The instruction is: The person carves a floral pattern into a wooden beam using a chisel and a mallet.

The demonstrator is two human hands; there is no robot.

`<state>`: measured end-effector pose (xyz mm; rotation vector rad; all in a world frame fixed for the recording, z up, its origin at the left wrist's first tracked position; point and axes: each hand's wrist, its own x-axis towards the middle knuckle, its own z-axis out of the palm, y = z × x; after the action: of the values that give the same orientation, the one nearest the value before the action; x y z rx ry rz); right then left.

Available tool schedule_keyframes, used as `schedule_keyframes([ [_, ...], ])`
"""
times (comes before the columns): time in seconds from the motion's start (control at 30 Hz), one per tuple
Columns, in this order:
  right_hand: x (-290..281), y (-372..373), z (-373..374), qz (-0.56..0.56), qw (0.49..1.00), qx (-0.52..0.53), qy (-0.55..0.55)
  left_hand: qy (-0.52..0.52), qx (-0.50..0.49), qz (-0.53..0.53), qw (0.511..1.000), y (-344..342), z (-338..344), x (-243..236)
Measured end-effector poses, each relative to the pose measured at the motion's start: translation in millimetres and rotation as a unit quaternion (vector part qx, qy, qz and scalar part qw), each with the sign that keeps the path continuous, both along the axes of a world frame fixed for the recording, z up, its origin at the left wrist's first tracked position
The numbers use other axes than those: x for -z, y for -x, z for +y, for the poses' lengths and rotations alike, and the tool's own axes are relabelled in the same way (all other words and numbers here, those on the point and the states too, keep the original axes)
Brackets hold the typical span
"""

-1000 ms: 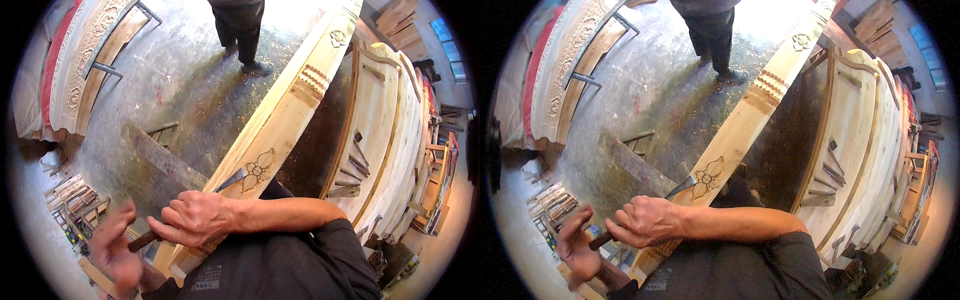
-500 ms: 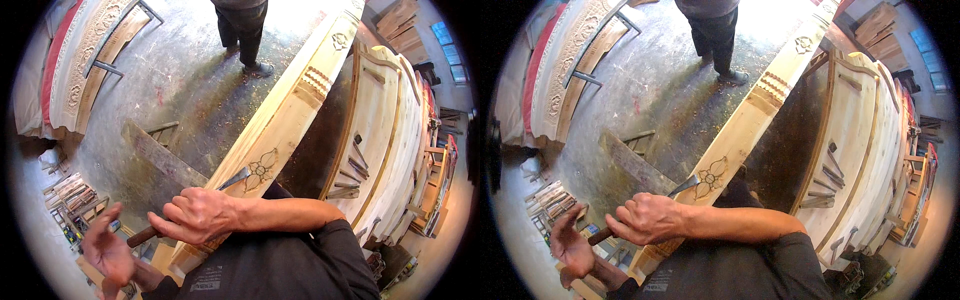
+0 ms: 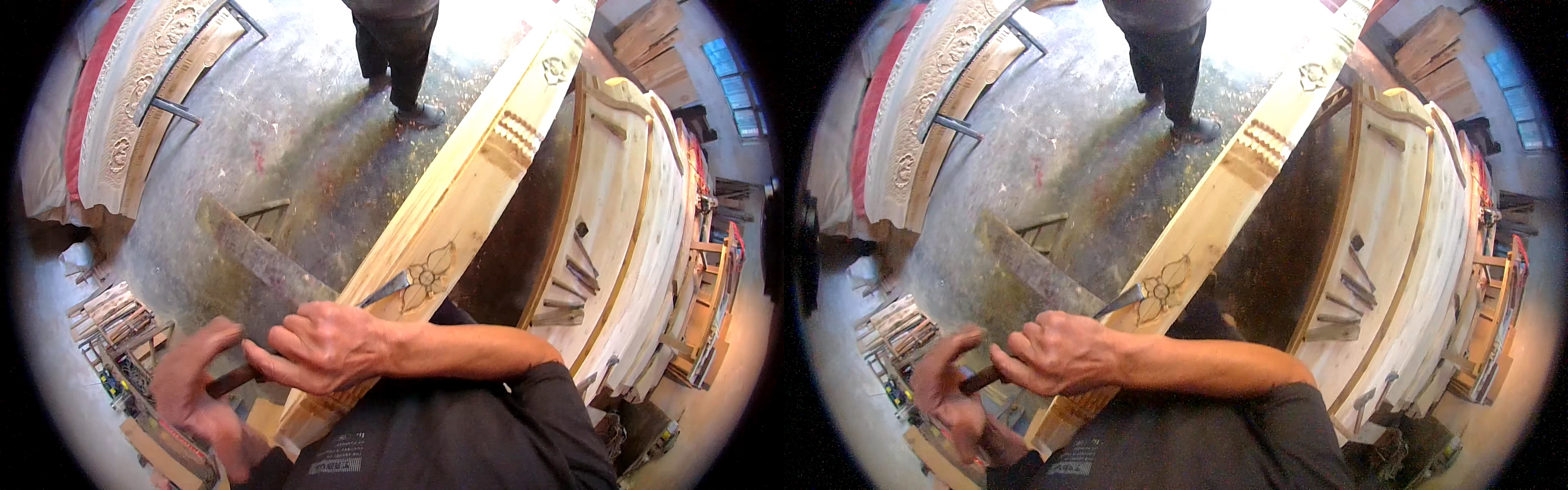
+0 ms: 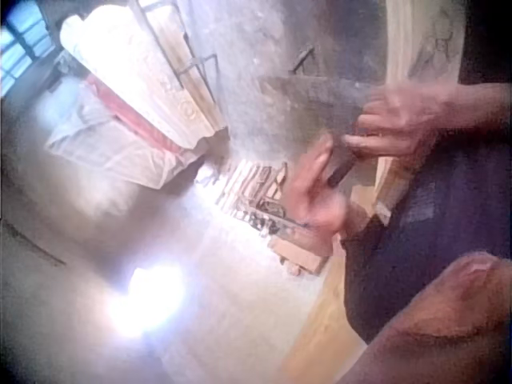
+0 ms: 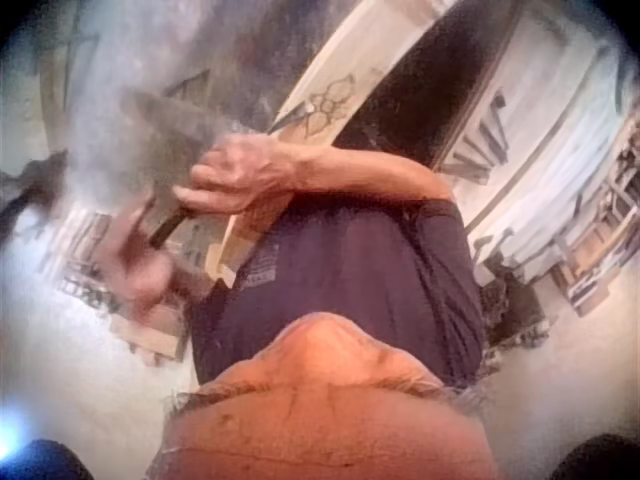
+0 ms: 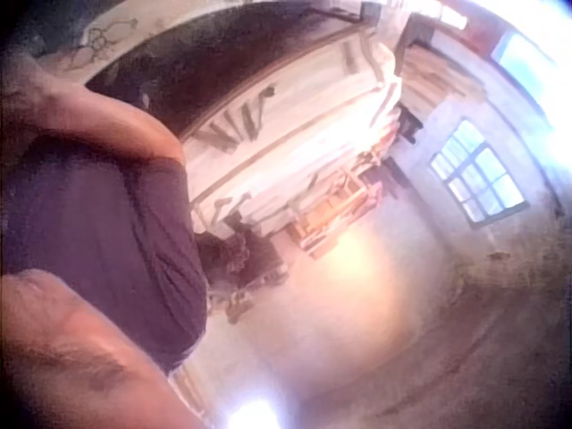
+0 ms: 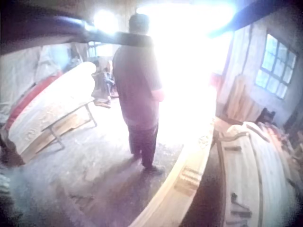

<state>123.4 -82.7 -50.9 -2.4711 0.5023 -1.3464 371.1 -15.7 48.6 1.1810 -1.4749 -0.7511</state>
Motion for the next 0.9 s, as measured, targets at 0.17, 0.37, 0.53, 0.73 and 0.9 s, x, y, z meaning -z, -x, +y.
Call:
schedule_keyframes([
  [0.17,-0.6,-1.8,-2.2,-0.020,1.000,0.014,-0.012,-0.010,-0.045,-0.042,0.998,12.5,-7.7,-5.4],
  [0.37,-18.8,9.3,-4.4,-0.001,0.991,0.064,0.118,0.018,-0.039,0.006,0.999,7.7,-3.8,5.1],
  [0.53,-4.4,-2.1,2.2,0.026,0.996,0.030,0.074,-0.057,0.111,-0.003,0.992,20.7,-21.8,3.1],
  [0.73,-2.2,-4.5,4.0,0.032,0.999,-0.006,0.010,-0.123,0.100,-0.062,0.985,26.2,-19.5,1.1],
  [0.9,0.3,-4.4,2.5,0.034,0.999,-0.011,0.000,-0.145,0.093,-0.072,0.982,30.9,-22.9,-2.2],
])
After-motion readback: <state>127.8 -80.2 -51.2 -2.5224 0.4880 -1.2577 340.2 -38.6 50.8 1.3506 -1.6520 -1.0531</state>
